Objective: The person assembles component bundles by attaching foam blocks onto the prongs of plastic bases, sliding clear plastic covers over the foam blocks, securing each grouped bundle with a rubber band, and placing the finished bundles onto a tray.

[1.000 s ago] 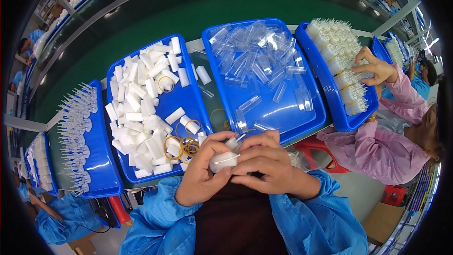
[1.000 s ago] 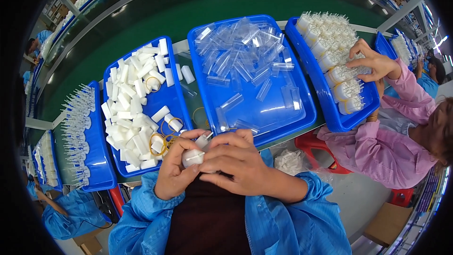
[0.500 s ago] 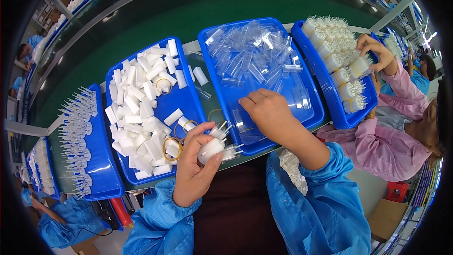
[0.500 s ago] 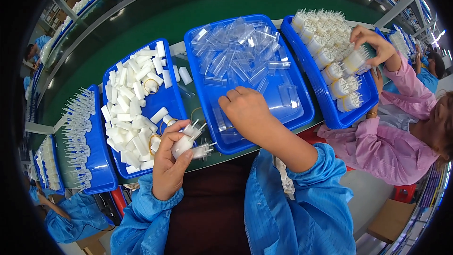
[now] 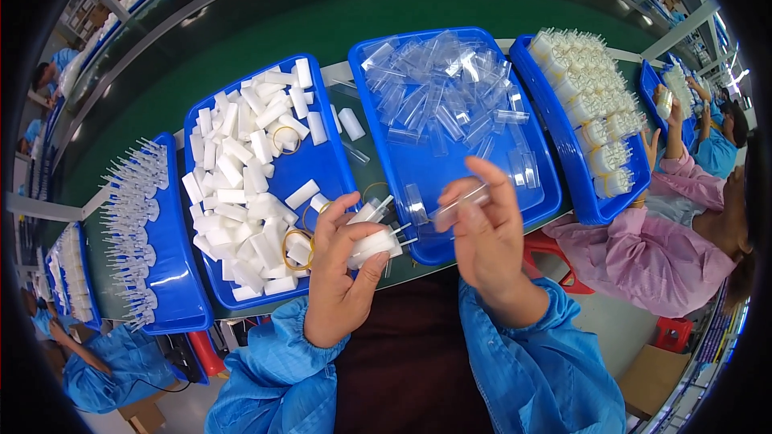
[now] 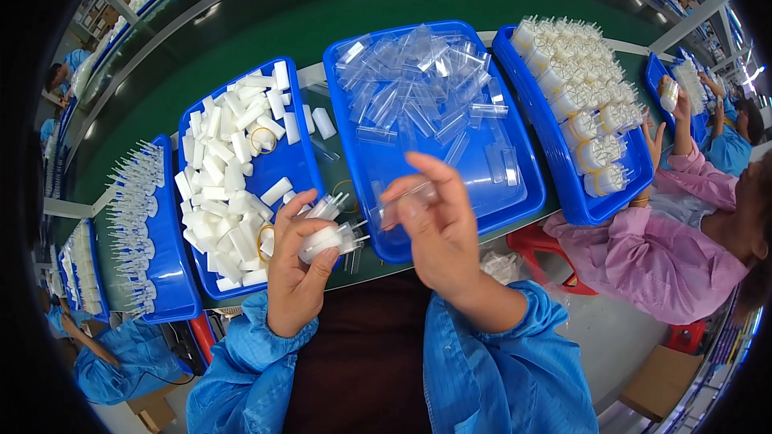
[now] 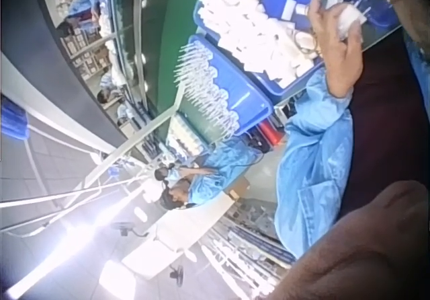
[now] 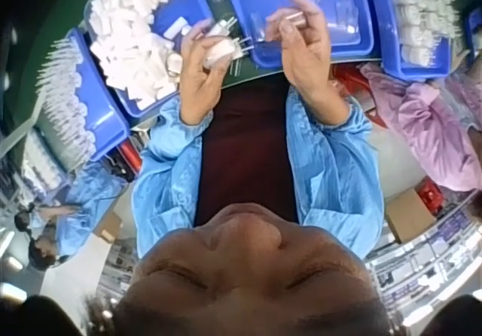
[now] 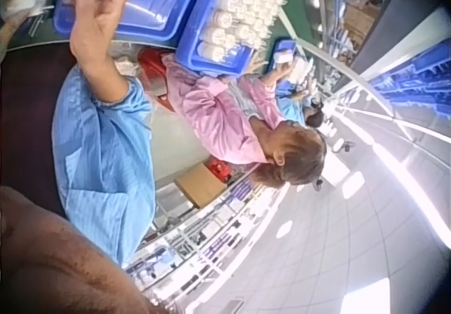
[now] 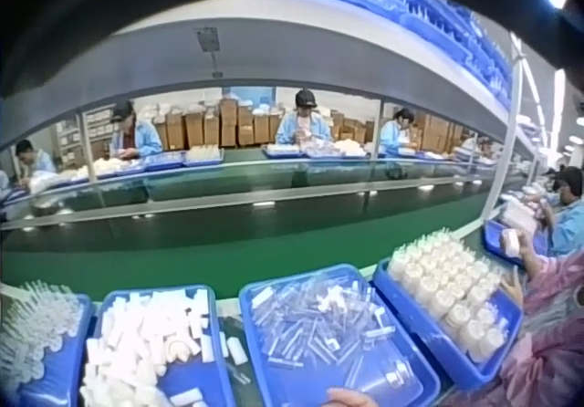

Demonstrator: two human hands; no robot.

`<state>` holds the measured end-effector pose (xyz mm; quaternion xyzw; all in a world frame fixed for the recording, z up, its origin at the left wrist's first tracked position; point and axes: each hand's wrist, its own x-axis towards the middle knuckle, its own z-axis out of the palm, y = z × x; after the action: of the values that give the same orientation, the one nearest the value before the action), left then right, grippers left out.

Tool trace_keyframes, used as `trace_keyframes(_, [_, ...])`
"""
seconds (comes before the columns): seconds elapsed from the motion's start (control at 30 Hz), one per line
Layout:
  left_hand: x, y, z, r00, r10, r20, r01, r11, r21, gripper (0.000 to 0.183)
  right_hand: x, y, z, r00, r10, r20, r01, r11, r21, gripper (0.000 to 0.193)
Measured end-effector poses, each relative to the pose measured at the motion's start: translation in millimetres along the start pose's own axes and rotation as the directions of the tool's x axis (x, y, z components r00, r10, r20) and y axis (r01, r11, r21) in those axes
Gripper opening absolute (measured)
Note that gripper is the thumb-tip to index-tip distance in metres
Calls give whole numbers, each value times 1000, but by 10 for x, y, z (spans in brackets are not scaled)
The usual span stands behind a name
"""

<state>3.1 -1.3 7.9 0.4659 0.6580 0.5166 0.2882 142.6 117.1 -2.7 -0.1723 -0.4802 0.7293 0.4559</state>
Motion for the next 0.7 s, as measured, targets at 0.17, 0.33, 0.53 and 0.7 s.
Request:
trace_keyframes(0.17, [-18, -13, 20, 997, 75, -30, -71, 992, 104, 22, -75, 95, 65, 993, 25, 117, -11, 993, -121, 35])
trace_keyframes(0.33, [-38, -13, 42, 994, 106, -19, -102, 986, 132, 22, -82, 129, 67, 986, 93, 138, -77, 990, -115, 33])
trace_keyframes(0.53, [-46, -45, 49, 992, 117, -43, -110, 984, 140, 22, -94, 125, 94, 963, 244, 113, -251, 966, 58, 32])
trace_keyframes(0.7, [-43, -39, 51, 992, 107, -59, -99, 987, 128, 22, -90, 118, 82, 933, 337, 124, -356, 913, 200, 32])
